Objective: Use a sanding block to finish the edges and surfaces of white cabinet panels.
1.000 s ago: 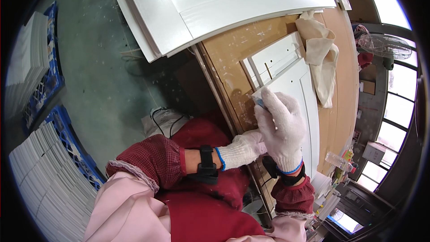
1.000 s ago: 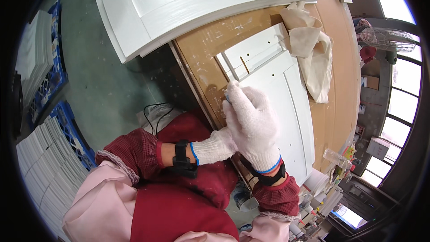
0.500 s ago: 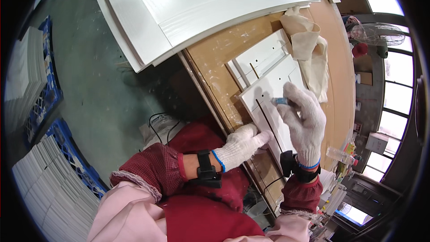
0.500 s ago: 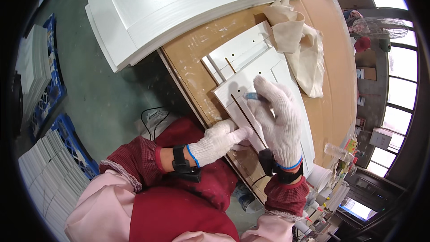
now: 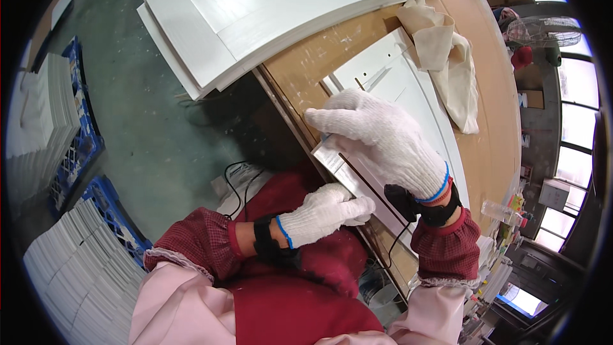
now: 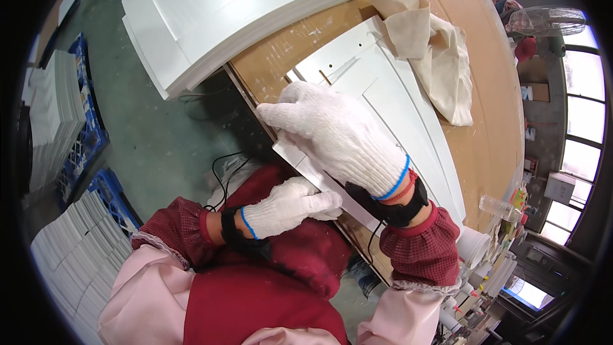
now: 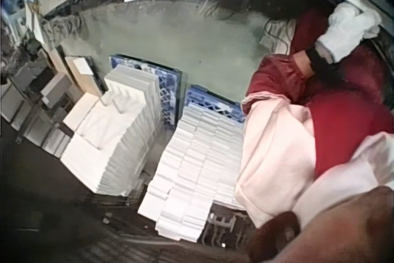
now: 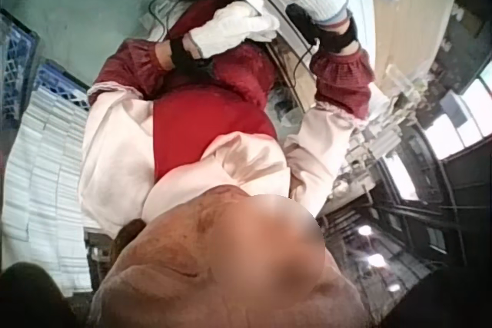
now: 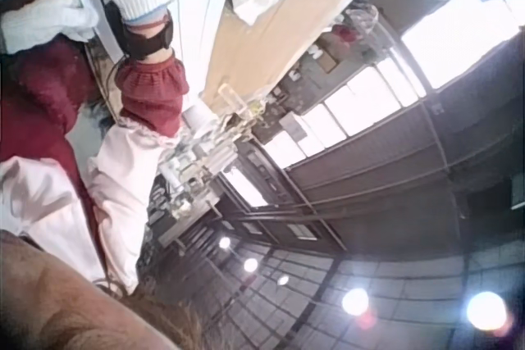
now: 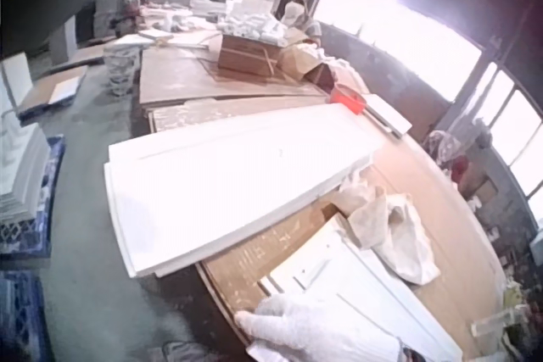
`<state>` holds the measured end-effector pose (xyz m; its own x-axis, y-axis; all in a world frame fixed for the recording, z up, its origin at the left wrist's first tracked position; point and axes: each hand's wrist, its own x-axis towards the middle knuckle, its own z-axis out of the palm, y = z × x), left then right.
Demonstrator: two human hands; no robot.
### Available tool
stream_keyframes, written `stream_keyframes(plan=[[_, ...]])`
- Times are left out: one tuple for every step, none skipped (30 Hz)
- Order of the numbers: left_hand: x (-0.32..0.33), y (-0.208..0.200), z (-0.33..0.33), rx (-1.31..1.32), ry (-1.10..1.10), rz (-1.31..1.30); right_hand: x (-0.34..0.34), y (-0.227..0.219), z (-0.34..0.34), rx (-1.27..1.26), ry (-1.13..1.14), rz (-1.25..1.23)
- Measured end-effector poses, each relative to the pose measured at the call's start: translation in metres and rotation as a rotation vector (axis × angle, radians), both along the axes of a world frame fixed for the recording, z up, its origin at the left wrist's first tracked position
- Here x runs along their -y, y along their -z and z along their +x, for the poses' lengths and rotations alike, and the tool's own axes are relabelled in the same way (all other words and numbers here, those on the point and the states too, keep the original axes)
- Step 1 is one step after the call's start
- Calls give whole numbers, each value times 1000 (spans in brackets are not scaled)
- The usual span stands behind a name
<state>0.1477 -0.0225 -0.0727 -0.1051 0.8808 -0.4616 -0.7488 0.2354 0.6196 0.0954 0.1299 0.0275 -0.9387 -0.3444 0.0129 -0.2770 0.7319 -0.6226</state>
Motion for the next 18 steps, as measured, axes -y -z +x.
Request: stream_keyframes(plan=[[1, 2, 3, -41, -44, 21, 1, 2, -2, 28, -16, 14], [1, 2, 3, -39, -39, 18, 0, 3, -3, 30, -12, 12], [1, 1, 3, -33, -47, 2, -1, 3, -4, 39, -23, 45], [1, 0, 3, -27, -54, -13, -2, 2, -4, 48, -34, 79], [1, 1, 2, -27, -52, -14, -2, 0, -4, 48, -31, 78], [1, 2, 0, -29, -21, 1, -3, -3, -4, 56, -17, 86], [1, 2, -1, -32, 9, 16, -5, -4, -4, 65, -2, 96], [2, 3, -1, -32, 12, 16, -8, -5, -4, 65, 1, 95], [2, 3, 0, 7, -11, 22, -12, -5, -5, 10, 22, 173], [2, 3, 0, 46, -34, 29, -17, -6, -6, -45, 43, 252], [1, 0, -2, 43, -29, 32, -27, -1, -7, -90, 104, 379], [0, -5, -5, 58, -71, 1, -35, -1, -8, -93, 109, 382], [0, -9, -7, 72, -114, -29, -43, -1, -10, -109, 207, 312], [-2, -8, -8, 69, -110, -21, -51, -4, -9, -125, 303, 245], [-2, -8, -8, 135, -169, 2, -56, -10, -3, -185, 308, 221], [-3, -9, -8, 201, -229, 24, -59, -15, 1, -190, 310, 228], [-4, -12, -8, 251, -280, -11, -63, -20, 5, -188, 379, 180], [-6, -12, -8, 246, -274, 1, -68, -24, 9, -186, 447, 131]])
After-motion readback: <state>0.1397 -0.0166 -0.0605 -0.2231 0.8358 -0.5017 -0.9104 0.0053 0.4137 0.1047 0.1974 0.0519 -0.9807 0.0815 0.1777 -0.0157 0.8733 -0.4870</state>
